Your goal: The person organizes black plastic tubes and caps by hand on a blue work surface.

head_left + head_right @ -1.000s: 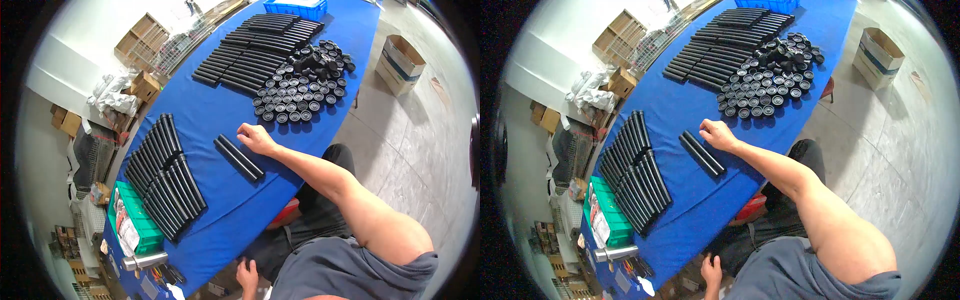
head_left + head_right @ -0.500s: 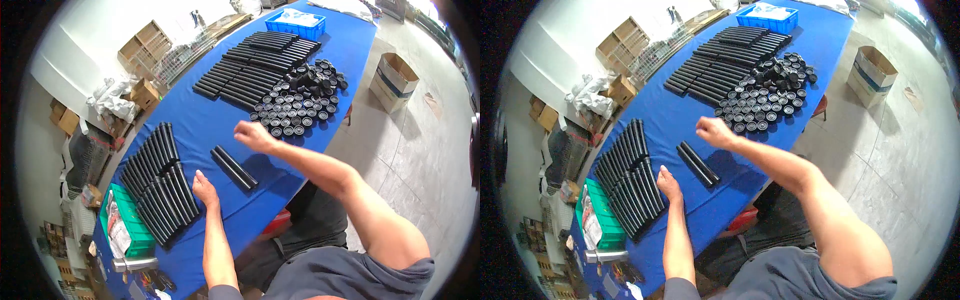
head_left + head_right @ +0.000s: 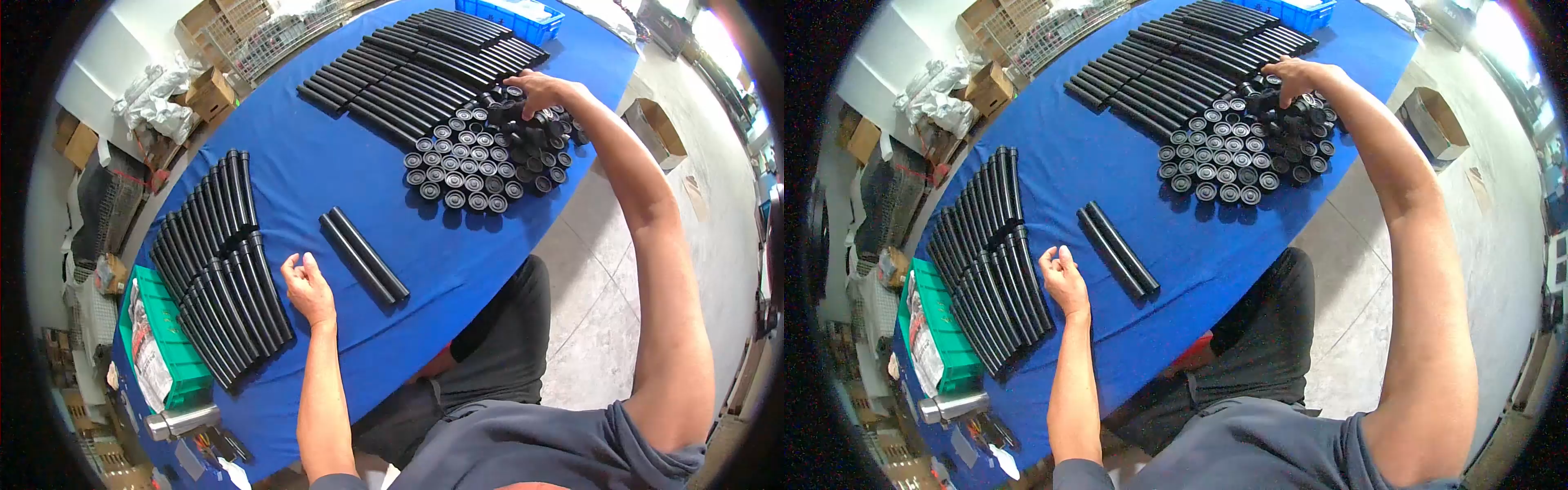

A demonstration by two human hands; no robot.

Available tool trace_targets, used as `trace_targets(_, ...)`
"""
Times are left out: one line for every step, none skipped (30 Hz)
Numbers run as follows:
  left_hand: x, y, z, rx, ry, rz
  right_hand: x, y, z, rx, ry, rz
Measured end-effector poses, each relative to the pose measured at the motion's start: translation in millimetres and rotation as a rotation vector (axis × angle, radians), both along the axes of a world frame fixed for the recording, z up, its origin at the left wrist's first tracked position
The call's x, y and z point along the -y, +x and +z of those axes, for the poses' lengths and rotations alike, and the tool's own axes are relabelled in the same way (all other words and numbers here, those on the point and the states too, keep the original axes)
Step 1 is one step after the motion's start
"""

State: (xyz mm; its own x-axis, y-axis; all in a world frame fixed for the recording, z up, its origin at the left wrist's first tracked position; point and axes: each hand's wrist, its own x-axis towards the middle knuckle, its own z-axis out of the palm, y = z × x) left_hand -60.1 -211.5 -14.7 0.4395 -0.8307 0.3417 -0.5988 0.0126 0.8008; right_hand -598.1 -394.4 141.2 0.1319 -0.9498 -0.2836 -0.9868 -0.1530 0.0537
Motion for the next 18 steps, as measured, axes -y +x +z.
trace_targets(-1, -2, 2, 0.000, 0.013, 0.006, 4, 0, -2, -0.014, 0.020, 0.001)
trace_targets(-1, -2, 2, 0.001, 0.025, 0.011, 8, 0, -5, -0.035, 0.028, 0.001)
trace_targets(-1, -2, 2, -0.008, 0.020, 0.002, 11, 0, -9, -0.056, 0.036, -0.001)
trace_targets(-1, -1, 1, -0.018, 0.014, -0.007, 15, 1, -11, -0.078, 0.042, -0.002)
trace_targets(-1, -1, 0, -0.028, 0.007, -0.015, 20, 0, -15, -0.082, 0.056, 0.006)
trace_targets(0, -1, 0, -0.027, 0.013, -0.012, 24, 1, -17, -0.087, 0.070, 0.015)
trace_targets(0, 0, 0, -0.025, 0.021, -0.011, 27, 3, -20, -0.091, 0.085, 0.021)
trace_targets(0, -1, 0, -0.021, 0.031, -0.012, 28, 2, -22, -0.036, 0.134, -0.083)
trace_targets(0, -1, 0, -0.029, 0.034, -0.014, 31, 2, -24, -0.041, 0.126, -0.073)
trace_targets(0, -1, 1, -0.036, 0.038, -0.017, 32, 0, -26, -0.045, 0.120, -0.064)
trace_targets(0, -2, 1, -0.043, 0.043, -0.019, 33, -1, -28, -0.050, 0.113, -0.055)
trace_targets(0, -2, 2, -0.040, 0.040, -0.019, 32, -3, -29, -0.027, 0.082, -0.042)
trace_targets(0, -3, 2, -0.036, 0.038, -0.018, 32, -3, -29, -0.037, 0.085, -0.016)
trace_targets(0, -4, 3, -0.033, 0.036, -0.018, 33, -4, -29, -0.047, 0.090, 0.010)
trace_targets(-1, -5, 6, -0.016, 0.039, -0.015, 32, -4, -29, -0.058, 0.095, 0.035)
trace_targets(-1, -6, 9, 0.001, 0.043, -0.015, 29, -5, -31, -0.047, 0.057, 0.044)
trace_targets(-2, -7, 9, 0.018, 0.046, -0.015, 25, -5, -32, -0.033, 0.020, 0.047)
trace_targets(-1, -8, 8, 0.022, 0.024, -0.007, 20, -4, -32, -0.018, -0.019, 0.051)
